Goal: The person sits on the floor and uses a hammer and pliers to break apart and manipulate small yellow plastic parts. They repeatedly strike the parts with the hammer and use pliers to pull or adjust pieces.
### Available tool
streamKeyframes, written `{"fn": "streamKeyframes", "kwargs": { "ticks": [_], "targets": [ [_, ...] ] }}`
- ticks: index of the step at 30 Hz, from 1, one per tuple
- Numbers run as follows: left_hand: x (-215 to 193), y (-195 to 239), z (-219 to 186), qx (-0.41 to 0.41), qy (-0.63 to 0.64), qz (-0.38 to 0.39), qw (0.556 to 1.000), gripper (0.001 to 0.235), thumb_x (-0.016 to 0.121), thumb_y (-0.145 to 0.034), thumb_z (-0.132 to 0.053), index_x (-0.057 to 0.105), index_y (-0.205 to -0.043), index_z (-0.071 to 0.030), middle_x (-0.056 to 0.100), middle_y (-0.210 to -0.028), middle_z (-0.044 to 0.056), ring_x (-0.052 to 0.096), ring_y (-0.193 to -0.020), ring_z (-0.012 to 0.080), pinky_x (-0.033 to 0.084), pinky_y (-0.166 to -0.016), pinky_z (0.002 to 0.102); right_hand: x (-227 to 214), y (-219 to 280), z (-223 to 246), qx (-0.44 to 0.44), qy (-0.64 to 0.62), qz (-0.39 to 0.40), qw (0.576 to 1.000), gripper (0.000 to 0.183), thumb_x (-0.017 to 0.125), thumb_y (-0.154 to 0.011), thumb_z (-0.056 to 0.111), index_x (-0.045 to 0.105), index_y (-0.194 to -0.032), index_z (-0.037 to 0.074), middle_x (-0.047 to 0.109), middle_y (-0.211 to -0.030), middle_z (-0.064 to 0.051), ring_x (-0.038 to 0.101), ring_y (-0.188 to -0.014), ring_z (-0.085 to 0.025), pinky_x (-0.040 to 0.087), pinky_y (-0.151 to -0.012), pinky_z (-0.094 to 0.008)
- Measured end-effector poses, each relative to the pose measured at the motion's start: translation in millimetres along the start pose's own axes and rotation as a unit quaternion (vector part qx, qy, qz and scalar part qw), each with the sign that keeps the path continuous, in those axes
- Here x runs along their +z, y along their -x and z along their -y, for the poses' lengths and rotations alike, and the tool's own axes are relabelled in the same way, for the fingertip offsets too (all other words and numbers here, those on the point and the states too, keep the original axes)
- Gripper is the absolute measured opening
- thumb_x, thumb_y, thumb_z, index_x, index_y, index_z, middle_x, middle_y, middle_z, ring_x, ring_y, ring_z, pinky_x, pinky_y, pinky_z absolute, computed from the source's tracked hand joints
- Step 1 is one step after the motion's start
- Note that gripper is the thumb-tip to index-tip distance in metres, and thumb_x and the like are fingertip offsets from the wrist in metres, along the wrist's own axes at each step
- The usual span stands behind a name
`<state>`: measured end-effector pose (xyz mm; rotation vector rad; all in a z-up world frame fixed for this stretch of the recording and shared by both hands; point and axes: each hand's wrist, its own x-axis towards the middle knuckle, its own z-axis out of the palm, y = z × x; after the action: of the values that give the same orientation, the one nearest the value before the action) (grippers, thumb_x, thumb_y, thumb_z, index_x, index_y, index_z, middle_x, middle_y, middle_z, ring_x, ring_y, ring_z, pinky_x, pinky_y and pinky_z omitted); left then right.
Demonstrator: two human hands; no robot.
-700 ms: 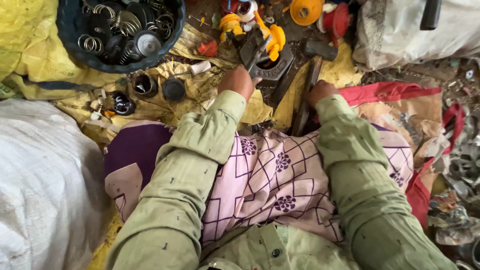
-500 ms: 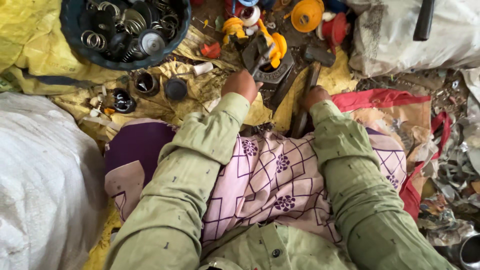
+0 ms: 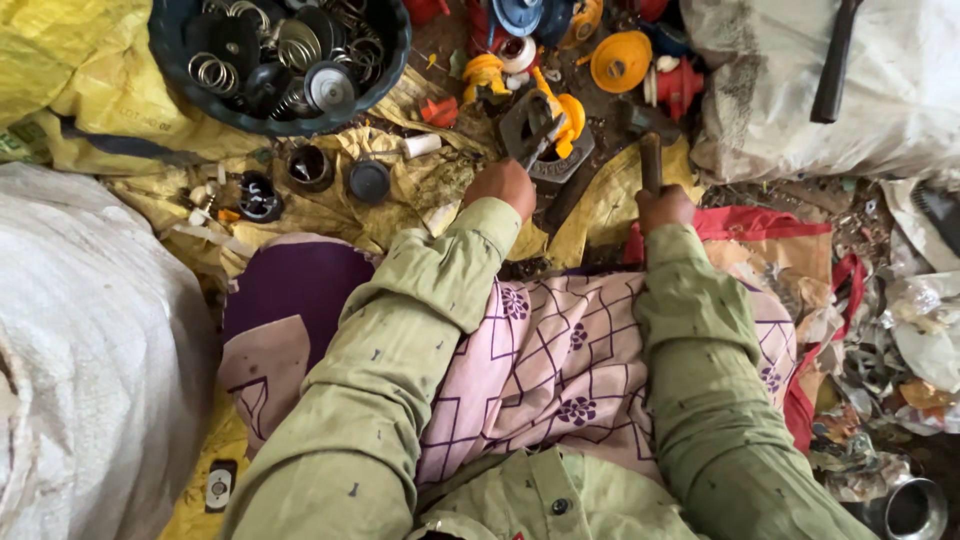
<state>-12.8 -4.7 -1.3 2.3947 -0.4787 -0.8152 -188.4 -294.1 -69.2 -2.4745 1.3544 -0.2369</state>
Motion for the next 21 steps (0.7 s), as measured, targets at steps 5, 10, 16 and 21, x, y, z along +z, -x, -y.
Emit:
{"fn": "streamKeyframes", "kwargs": {
  "ticks": [5, 10, 16, 21],
  "targets": [
    [-2.2, 3.5, 3.5, -0.006, 0.049, -0.015, 0.999, 0.028, 0.056, -0.095, -0.021, 0.077, -0.105, -0.006, 0.073, -0.109, 0.022, 0.071, -0.103, 0.0408, 0.057, -0.089, 0.051, -56.7, 42.2, 57.6, 0.095, -0.401, 0.128, 0.902, 0.028, 0.07, -0.099, 0.024, 0.064, -0.107, -0.002, 0.064, -0.076, -0.01, 0.06, -0.052, -0.02, 0.049, -0.044, -0.038],
    [3.9, 2.5, 6.3, 0.005, 0.052, 0.007, 0.999, 0.029, 0.055, -0.095, -0.02, 0.077, -0.105, -0.005, 0.074, -0.111, 0.021, 0.072, -0.102, 0.0407, 0.058, -0.088, 0.052, -141.3, 87.5, 109.5, -0.103, -0.519, 0.082, 0.845, 0.02, 0.067, -0.107, 0.022, 0.064, -0.116, 0.005, 0.065, -0.084, -0.008, 0.06, -0.058, -0.015, 0.051, -0.048, -0.032],
    [6.1, -3.4, 3.9, -0.006, 0.043, 0.006, 0.999, 0.027, 0.056, -0.094, -0.019, 0.077, -0.103, -0.005, 0.074, -0.11, 0.022, 0.071, -0.103, 0.0415, 0.057, -0.088, 0.052, -160.4, 66.1, 114.3, -0.327, -0.533, -0.038, 0.78, 0.027, 0.06, -0.111, 0.03, 0.064, -0.107, 0.003, 0.067, -0.079, -0.016, 0.065, -0.061, -0.025, 0.055, -0.053, -0.037],
    [23.7, -6.4, 8.2, 0.017, 0.062, -0.016, 0.998, 0.032, 0.048, -0.1, -0.019, 0.077, -0.105, -0.007, 0.074, -0.11, 0.022, 0.072, -0.103, 0.0425, 0.057, -0.088, 0.053, -46.3, 64.6, 87.6, -0.257, 0.031, 0.008, 0.966, 0.047, 0.07, -0.099, 0.046, 0.069, -0.097, 0.0, 0.07, -0.077, -0.024, 0.067, -0.069, -0.038, 0.056, -0.063, -0.048]
  ]
}}
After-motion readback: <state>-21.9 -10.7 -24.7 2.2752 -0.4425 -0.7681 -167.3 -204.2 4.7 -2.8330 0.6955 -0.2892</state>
